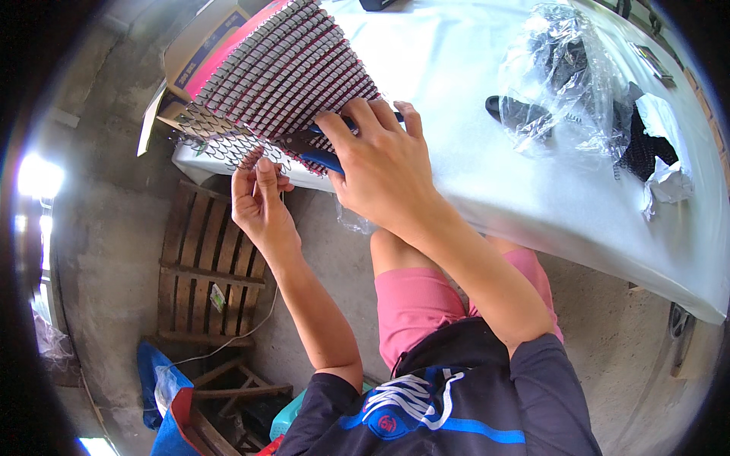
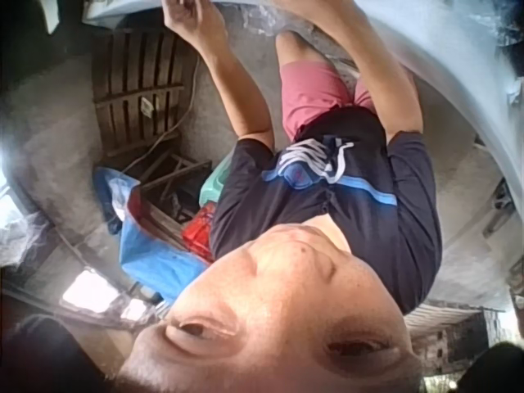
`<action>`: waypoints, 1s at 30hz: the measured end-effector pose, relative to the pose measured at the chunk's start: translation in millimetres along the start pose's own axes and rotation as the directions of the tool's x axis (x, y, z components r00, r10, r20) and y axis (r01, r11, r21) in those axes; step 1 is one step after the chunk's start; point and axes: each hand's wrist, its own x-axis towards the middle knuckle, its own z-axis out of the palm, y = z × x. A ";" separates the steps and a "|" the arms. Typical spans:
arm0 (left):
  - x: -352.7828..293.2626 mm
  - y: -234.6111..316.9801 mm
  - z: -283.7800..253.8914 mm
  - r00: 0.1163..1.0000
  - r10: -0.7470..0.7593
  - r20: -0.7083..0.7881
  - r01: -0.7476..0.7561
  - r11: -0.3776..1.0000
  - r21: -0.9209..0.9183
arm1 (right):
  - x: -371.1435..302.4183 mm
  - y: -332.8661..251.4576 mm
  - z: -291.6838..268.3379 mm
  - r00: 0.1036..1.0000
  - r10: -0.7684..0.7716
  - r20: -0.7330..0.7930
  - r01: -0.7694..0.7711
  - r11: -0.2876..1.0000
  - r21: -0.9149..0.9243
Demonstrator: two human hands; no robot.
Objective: The person assembles spiral notebooks by inserting metal coils through the punched holes of the paper and covers, then using a tool to trim and bend the ends of the wire.
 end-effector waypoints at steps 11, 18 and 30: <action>-3.7 1.5 3.3 1.000 0.023 -0.018 -0.023 1.000 -0.008 | 4.0 -4.2 4.5 0.997 -0.071 0.033 0.071 0.997 -0.008; -12.4 -10.3 4.9 0.932 0.348 -0.103 -0.308 0.908 0.284 | 3.4 0.4 13.9 0.991 -0.001 0.131 -0.011 0.996 0.093; -1.4 -15.5 -25.0 0.751 -0.406 0.521 0.409 -0.333 -0.850 | 5.3 4.1 -0.3 0.999 -0.040 -0.010 0.040 0.999 0.013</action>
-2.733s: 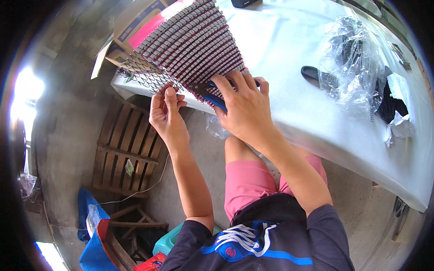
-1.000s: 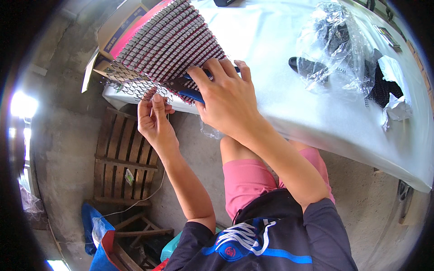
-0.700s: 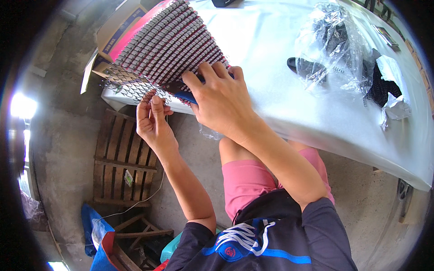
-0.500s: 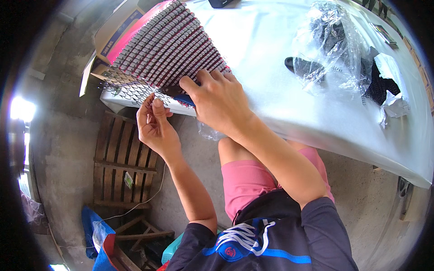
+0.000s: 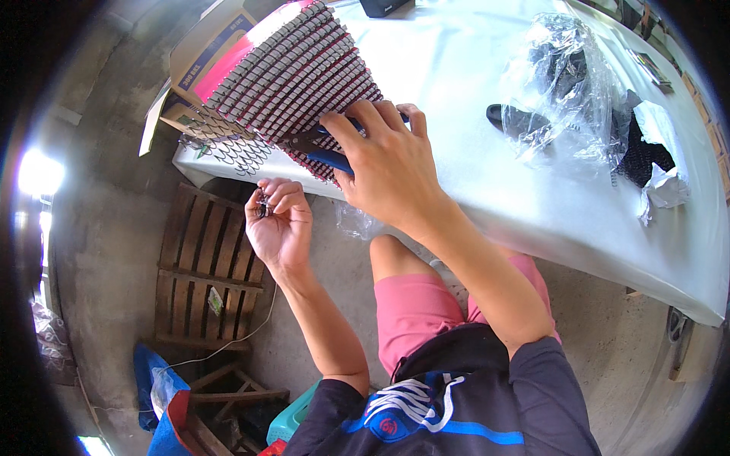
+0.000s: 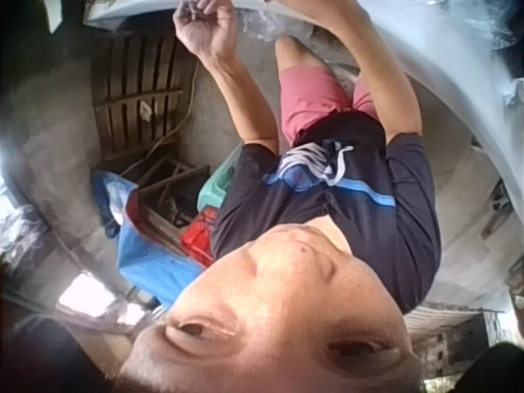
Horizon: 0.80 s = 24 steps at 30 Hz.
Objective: The person assembles spiral notebooks by inserting metal coils through the punched holes of the paper and covers, then using a tool to trim and bend the ends of the wire.
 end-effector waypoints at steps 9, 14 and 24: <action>12.4 -12.7 20.9 0.934 0.290 0.206 -0.353 0.675 0.648 | 2.6 -4.2 -1.1 1.000 -0.001 -0.015 0.001 1.000 -0.022; 10.6 -19.8 27.6 0.805 0.435 0.404 -0.480 0.075 0.874 | 1.3 -4.6 -0.8 1.000 -0.014 -0.001 0.014 1.000 -0.028; 12.4 -35.6 32.3 0.730 0.506 0.460 -0.481 -0.098 0.871 | 5.5 -15.8 1.1 1.000 -0.005 0.017 0.005 1.000 -0.031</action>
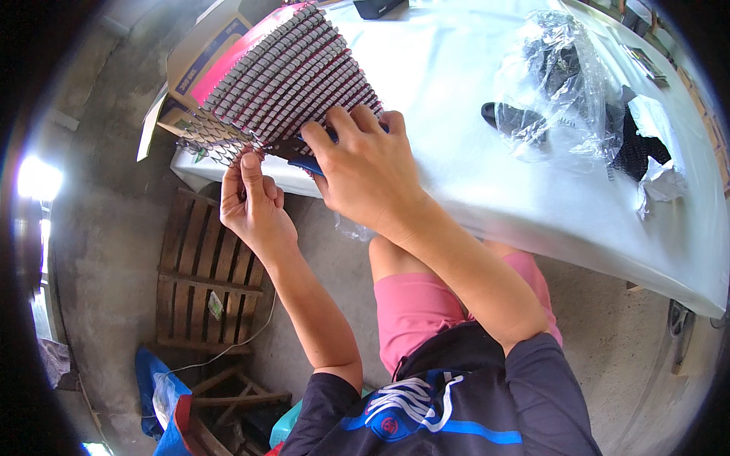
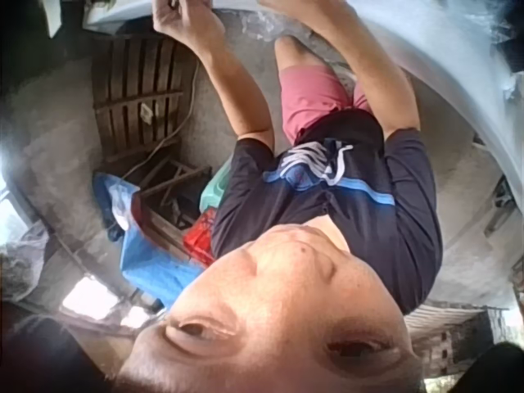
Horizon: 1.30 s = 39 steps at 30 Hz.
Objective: The person assembles spiral notebooks by inserting metal coils through the punched holes of the paper and covers, then using a tool to trim and bend the ends of the wire.
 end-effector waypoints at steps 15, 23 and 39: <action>-1.5 -6.2 7.3 0.995 0.078 -0.055 -0.077 0.997 0.026 | -0.1 4.5 -10.7 0.999 0.025 -0.037 -0.025 1.000 -0.008; -1.0 -5.2 5.9 0.996 0.087 -0.036 -0.086 0.995 0.041 | 6.1 -1.2 -3.4 1.000 0.026 0.014 -0.026 0.999 0.029; -14.0 -2.3 5.6 0.983 -0.133 -0.127 0.100 0.966 -0.236 | 3.4 7.9 8.1 0.996 0.043 0.074 -0.053 0.989 0.141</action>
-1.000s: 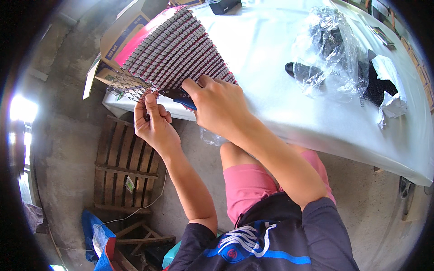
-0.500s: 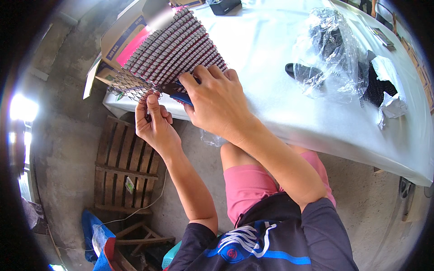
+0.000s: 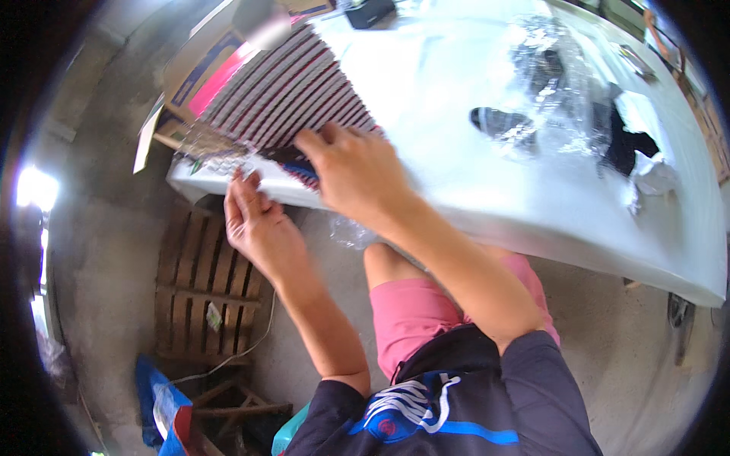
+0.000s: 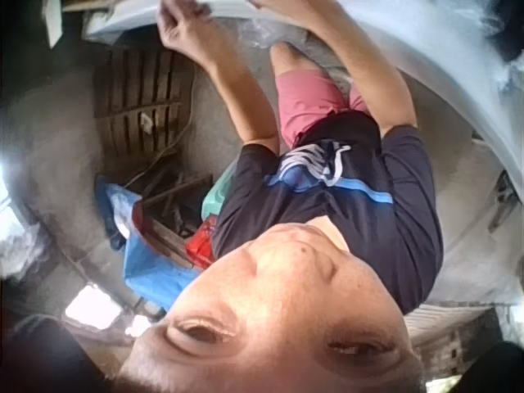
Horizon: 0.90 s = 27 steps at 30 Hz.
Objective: The person assembles spiral notebooks by inserting metal coils through the punched holes of the paper and covers, then using a tool to trim and bend the ends of the wire.
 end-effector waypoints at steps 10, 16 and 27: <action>-90.6 -15.0 -23.0 0.397 -0.496 0.772 0.877 -0.045 -0.479 | -96.5 63.9 -64.9 0.825 -0.155 0.544 -0.363 0.592 0.719; -132.9 -14.2 76.4 0.081 -0.516 0.853 0.971 0.234 0.050 | -260.5 158.3 -71.2 0.728 0.204 0.655 -0.530 0.773 0.348; -124.0 -178.4 260.5 0.305 -0.008 0.952 -0.752 0.612 0.246 | -242.6 205.9 19.8 0.616 0.271 0.740 -0.258 0.957 -0.136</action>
